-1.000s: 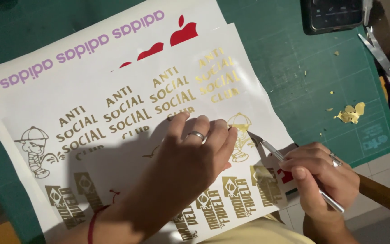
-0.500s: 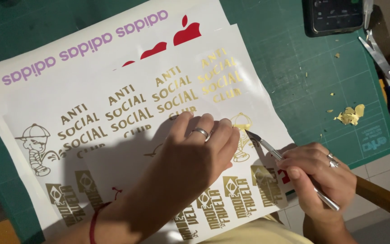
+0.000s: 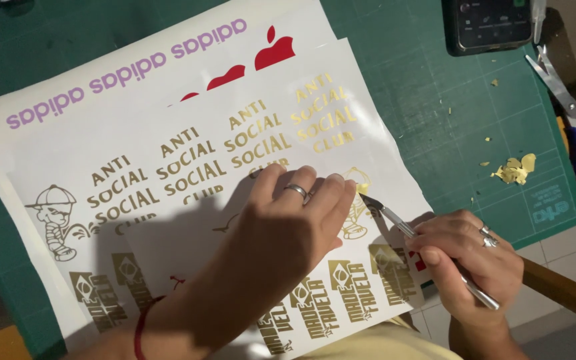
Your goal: Using a craft knife to remove excess vinyl from intricate sticker designs on a cutting mat.
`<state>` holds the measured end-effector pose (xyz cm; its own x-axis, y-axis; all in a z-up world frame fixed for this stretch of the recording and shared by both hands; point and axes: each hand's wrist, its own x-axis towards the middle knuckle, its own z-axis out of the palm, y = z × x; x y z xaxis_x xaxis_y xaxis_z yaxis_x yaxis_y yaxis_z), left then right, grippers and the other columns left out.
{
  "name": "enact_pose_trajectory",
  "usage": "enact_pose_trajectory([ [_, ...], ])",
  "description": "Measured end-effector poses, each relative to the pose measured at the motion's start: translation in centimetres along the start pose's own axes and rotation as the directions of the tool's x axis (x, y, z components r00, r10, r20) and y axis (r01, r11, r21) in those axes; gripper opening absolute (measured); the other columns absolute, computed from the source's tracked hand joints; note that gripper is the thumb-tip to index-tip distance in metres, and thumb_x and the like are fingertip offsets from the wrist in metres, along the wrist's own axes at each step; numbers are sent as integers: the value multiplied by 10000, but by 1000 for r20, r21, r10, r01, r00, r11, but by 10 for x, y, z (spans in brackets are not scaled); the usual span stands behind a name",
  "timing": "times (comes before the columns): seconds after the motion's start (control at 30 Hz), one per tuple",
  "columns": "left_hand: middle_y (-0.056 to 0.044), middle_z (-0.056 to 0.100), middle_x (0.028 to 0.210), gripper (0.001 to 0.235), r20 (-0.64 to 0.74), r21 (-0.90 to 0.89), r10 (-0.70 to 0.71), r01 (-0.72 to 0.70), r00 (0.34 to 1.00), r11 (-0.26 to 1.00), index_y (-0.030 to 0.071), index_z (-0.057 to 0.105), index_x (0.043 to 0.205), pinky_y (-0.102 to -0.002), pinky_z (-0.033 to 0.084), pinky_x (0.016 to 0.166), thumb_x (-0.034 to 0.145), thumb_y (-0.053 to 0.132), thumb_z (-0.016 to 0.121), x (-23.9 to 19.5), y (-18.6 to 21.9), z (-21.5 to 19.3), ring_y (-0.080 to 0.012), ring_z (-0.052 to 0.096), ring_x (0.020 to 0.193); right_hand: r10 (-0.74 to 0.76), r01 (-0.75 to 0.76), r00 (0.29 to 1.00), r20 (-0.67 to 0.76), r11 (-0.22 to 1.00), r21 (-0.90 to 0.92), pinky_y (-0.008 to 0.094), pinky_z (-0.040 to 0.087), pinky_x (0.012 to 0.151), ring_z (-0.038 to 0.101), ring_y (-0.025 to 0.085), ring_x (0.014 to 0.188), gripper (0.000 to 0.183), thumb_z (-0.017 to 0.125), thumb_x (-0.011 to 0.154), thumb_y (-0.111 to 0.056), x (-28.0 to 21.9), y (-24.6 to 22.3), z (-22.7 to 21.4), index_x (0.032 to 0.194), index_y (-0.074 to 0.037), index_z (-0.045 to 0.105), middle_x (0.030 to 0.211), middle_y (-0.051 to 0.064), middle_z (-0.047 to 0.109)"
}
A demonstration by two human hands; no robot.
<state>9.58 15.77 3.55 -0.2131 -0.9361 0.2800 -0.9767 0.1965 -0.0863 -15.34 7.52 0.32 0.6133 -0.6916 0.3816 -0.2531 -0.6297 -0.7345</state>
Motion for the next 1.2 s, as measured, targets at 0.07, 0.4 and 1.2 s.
enact_pose_trajectory([
  [0.07,81,619,975,463,-16,-23,4,-4,1000,1000,195,756,1174,-318,530,822,872,498,932,1,-2,-1,-130,632,871,7,-7,1000,4,1000,-1,391,584,717,706,322,704,229,598,986,-106,1,-2,0,845,38,706,784,160,715],
  [0.4,94,642,969,703,7,-33,0,0,1000,999,270,747,1233,-330,490,827,695,677,943,1,-4,2,-152,622,898,-30,34,996,79,998,-47,389,598,763,720,305,768,211,604,1000,-126,5,-5,-4,882,3,723,831,132,731],
  [1.2,-16,536,853,235,-51,-377,0,-20,999,926,203,650,910,-397,404,747,1100,336,691,31,-15,15,-243,566,812,0,2,999,-32,999,44,397,616,796,769,335,815,190,605,1008,-117,-13,14,-3,927,11,719,885,156,745],
])
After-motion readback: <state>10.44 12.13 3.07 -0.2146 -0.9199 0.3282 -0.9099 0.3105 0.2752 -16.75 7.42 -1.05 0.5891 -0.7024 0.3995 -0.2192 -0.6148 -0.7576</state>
